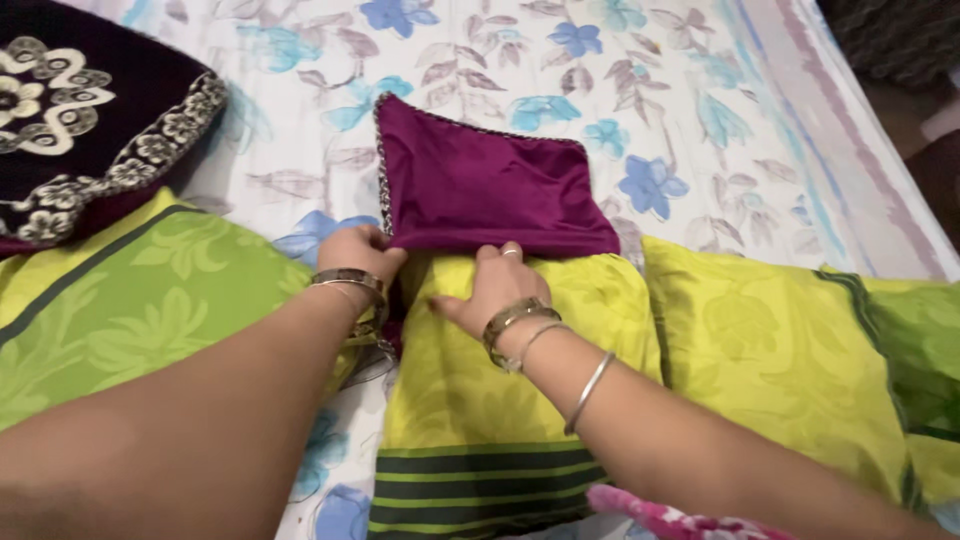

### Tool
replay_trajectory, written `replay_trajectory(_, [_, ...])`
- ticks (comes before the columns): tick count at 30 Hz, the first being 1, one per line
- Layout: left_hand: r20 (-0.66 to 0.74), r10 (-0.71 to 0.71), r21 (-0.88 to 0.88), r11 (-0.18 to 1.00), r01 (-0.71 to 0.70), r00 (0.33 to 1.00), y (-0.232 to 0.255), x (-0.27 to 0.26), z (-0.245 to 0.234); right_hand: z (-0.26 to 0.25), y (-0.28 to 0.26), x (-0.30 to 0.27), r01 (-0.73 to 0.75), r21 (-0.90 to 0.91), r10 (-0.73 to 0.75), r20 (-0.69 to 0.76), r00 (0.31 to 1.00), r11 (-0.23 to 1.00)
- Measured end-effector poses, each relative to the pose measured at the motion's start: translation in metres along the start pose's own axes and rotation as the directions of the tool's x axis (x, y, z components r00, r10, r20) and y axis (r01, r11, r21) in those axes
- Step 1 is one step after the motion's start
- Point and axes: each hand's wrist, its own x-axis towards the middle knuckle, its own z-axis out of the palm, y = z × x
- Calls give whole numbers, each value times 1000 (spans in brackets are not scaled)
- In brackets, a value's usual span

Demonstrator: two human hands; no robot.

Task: The person folds a dark maroon cushion with gold embroidery and places it on a chair. They then repeatedly fold, unfold, and smooth a bright yellow cushion with green stripes on a bed, adjusting its shape multiple times before placing a maroon cushion on top of it.

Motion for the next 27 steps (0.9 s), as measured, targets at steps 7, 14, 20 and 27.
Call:
replay_trajectory(7, [-148,-39,37,998,45,988,-22,-22,-9,17,2,40,97,227,-59,-166,984,969])
replay_trajectory(14, [-12,-100,-107,989,98,995,-7,-19,-7,2,-7,46,235,583,65,-446,892,778])
replay_trajectory(20, [100,-199,62,979,194,975,-20,-15,2,22,30,65,228,590,-18,-340,940,774])
replay_trajectory(27, [289,-484,-67,851,522,826,37,-64,-18,19,145,-10,-457,503,602,-171,780,734])
